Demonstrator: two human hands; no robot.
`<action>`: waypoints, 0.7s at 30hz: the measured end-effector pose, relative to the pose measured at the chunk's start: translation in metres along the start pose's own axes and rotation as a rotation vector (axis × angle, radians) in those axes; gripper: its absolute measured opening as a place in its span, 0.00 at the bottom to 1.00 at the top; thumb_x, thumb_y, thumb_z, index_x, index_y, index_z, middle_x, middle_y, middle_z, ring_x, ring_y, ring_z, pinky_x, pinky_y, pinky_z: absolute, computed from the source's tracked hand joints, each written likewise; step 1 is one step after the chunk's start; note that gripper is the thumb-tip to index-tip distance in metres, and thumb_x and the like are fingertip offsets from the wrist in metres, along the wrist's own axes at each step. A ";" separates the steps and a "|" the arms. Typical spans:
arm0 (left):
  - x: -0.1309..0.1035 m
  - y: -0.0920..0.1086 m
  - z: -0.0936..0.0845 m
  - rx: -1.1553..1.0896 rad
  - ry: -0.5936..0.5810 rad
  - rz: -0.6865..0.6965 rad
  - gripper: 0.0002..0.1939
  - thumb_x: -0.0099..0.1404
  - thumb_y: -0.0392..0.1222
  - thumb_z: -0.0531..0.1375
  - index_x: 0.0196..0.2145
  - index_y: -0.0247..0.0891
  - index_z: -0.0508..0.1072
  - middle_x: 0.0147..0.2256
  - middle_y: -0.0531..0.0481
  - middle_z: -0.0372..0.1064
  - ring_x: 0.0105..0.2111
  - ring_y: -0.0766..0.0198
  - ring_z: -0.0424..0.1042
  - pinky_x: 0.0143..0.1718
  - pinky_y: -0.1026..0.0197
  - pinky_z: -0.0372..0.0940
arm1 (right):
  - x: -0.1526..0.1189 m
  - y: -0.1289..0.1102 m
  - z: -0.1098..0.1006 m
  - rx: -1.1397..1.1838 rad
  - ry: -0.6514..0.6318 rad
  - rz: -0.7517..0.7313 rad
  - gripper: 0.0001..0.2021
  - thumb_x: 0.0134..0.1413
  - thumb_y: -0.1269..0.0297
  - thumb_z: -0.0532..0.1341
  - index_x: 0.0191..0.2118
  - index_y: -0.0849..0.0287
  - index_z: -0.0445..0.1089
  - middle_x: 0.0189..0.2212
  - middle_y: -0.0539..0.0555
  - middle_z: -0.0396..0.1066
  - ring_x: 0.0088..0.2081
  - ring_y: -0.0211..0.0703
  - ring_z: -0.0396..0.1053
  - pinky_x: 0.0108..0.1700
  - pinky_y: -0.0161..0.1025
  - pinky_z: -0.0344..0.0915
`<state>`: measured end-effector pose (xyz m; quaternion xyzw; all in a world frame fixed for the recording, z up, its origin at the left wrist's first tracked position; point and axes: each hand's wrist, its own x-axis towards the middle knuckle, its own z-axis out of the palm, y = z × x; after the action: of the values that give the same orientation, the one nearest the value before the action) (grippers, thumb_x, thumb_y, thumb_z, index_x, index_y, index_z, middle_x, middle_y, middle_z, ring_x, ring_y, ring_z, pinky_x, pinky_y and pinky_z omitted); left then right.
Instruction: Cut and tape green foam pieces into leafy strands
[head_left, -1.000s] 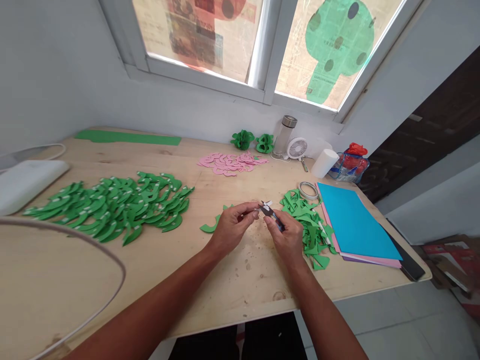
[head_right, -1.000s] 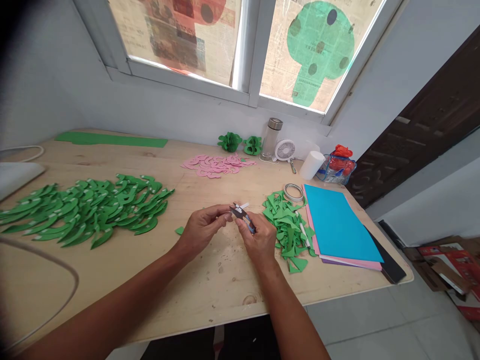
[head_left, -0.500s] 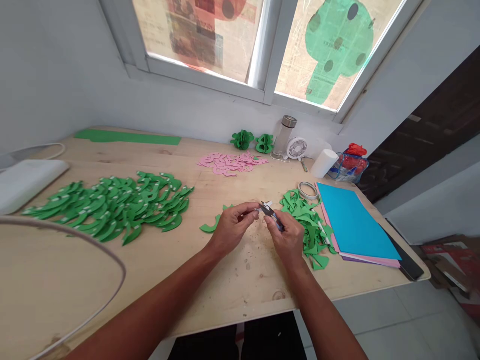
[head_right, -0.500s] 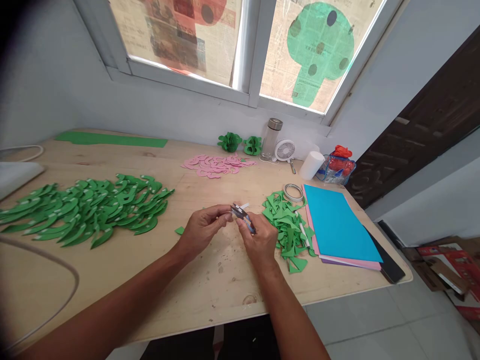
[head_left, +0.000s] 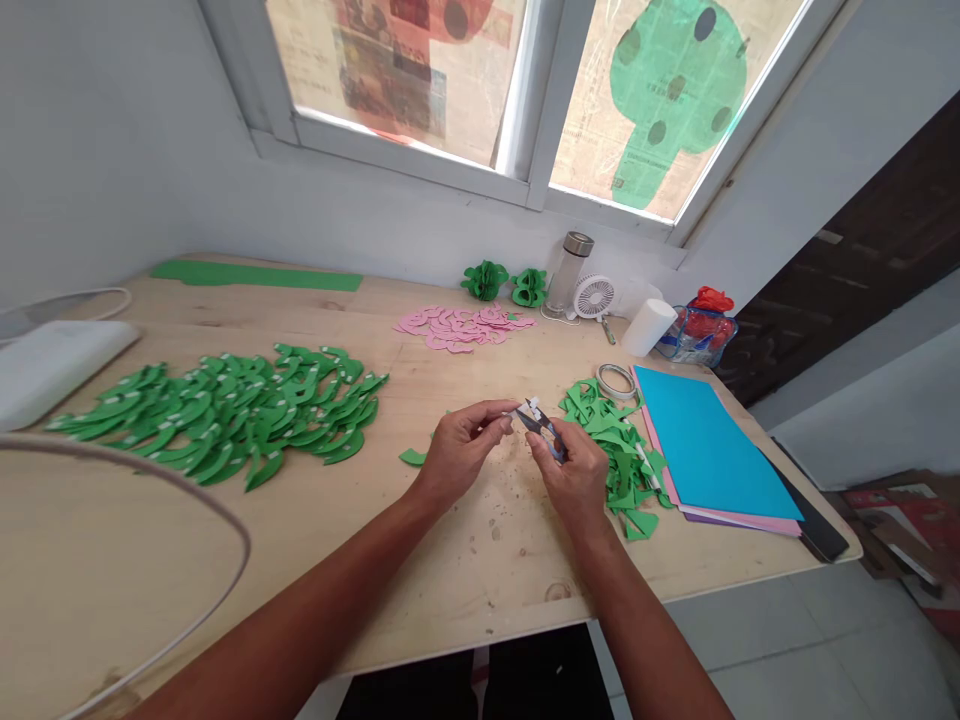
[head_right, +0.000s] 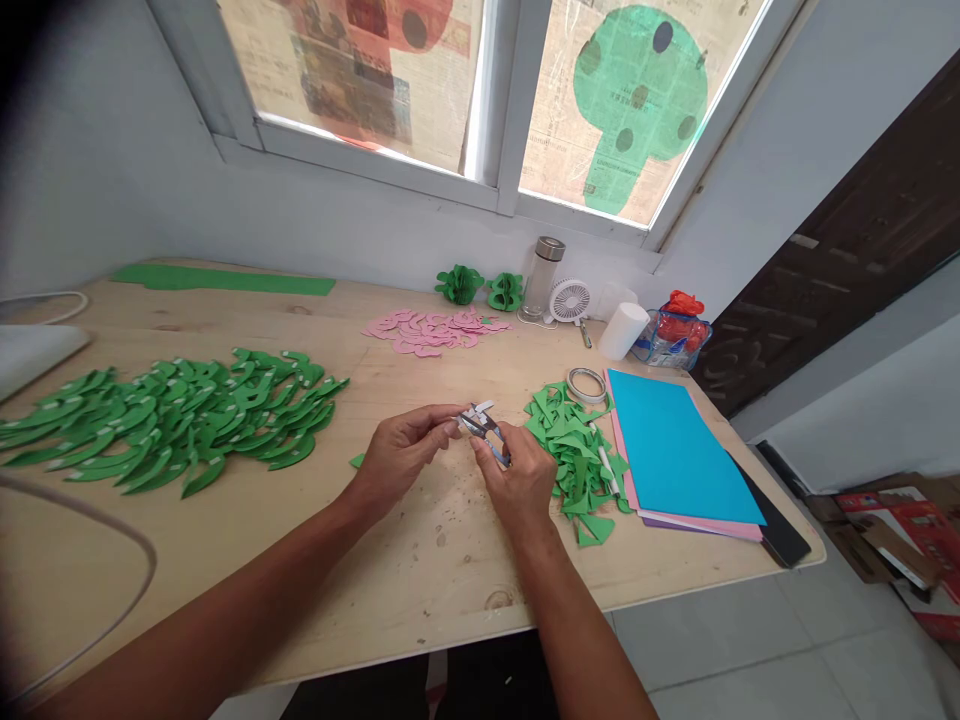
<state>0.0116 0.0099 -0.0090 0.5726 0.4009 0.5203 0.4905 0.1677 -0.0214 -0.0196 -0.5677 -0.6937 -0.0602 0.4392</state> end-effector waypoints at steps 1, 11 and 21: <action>0.000 0.001 -0.001 -0.001 0.006 -0.001 0.14 0.57 0.42 0.61 0.41 0.37 0.78 0.33 0.48 0.77 0.31 0.64 0.71 0.31 0.64 0.66 | 0.000 0.000 0.000 0.008 -0.012 0.005 0.15 0.58 0.56 0.57 0.37 0.63 0.73 0.22 0.52 0.68 0.24 0.37 0.62 0.29 0.33 0.59; 0.000 0.002 -0.001 -0.019 0.019 -0.003 0.13 0.57 0.42 0.61 0.39 0.37 0.79 0.27 0.50 0.74 0.24 0.68 0.65 0.24 0.67 0.60 | 0.000 -0.001 0.000 0.029 -0.077 -0.002 0.15 0.59 0.56 0.56 0.36 0.62 0.73 0.23 0.52 0.69 0.24 0.37 0.62 0.28 0.33 0.57; -0.002 0.004 0.000 -0.021 0.001 -0.030 0.14 0.57 0.42 0.60 0.40 0.36 0.78 0.29 0.49 0.75 0.26 0.67 0.67 0.24 0.67 0.61 | 0.001 -0.003 -0.001 0.049 -0.051 -0.021 0.14 0.60 0.57 0.56 0.33 0.62 0.73 0.23 0.53 0.71 0.25 0.37 0.64 0.29 0.33 0.58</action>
<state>0.0116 0.0071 -0.0054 0.5610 0.4043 0.5174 0.5041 0.1656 -0.0222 -0.0176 -0.5509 -0.7119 -0.0334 0.4344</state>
